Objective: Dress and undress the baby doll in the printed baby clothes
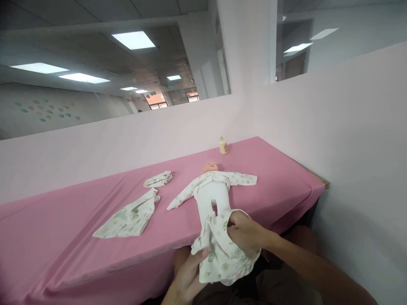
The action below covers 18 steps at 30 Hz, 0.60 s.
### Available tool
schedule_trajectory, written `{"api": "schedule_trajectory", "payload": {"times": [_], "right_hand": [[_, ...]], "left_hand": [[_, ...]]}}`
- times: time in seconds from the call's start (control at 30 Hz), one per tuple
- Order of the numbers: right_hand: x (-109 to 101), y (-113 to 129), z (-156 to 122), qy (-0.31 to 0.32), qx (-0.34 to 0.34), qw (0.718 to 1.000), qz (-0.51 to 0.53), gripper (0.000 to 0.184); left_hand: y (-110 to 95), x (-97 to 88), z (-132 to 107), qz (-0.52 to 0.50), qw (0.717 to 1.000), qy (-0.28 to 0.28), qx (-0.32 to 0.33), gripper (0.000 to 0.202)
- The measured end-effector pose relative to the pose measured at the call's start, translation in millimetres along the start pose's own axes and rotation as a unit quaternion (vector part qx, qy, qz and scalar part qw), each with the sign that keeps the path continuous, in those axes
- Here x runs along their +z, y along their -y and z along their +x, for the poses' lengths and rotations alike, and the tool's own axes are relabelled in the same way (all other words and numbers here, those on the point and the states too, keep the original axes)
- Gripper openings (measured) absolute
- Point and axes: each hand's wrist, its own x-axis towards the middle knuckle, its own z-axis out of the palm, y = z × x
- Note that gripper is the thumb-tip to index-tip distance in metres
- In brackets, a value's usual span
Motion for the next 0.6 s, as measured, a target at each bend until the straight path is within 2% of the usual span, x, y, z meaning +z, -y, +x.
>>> {"api": "schedule_trajectory", "payload": {"times": [0.07,0.13,0.2,0.27,0.33,0.4,0.5,0.6], "right_hand": [[5,-3,5,0.011,0.006,0.999,-0.047,0.02],[6,-6,11,0.055,-0.002,0.993,-0.101,0.02],[3,-10,17,0.105,0.002,0.983,-0.15,0.019],[-3,-16,21,0.129,0.024,0.977,-0.17,0.017],[-10,-22,24,0.112,0.05,0.978,-0.169,0.022],[-13,-29,27,0.064,0.055,0.982,-0.168,0.027],[-12,-38,32,-0.001,0.027,0.978,-0.206,0.024],[-3,-52,42,-0.019,-0.026,0.946,-0.324,0.02]], "left_hand": [[13,-0.1,4,0.003,1.0,-0.021,0.011,0.07],[24,-3.6,6,0.007,0.998,-0.057,0.025,0.065],[29,-9.8,6,-0.005,0.995,-0.091,0.026,0.047],[30,-18.4,4,-0.036,0.992,-0.121,0.023,0.027],[26,-29.9,-2,-0.073,0.985,-0.152,0.026,0.016],[21,-44.6,-11,-0.11,0.979,-0.171,0.029,0.01],[19,-70.8,-25,-0.15,0.976,-0.155,0.028,0.019],[25,-94.1,-37,-0.162,0.977,-0.135,0.039,0.03]]}}
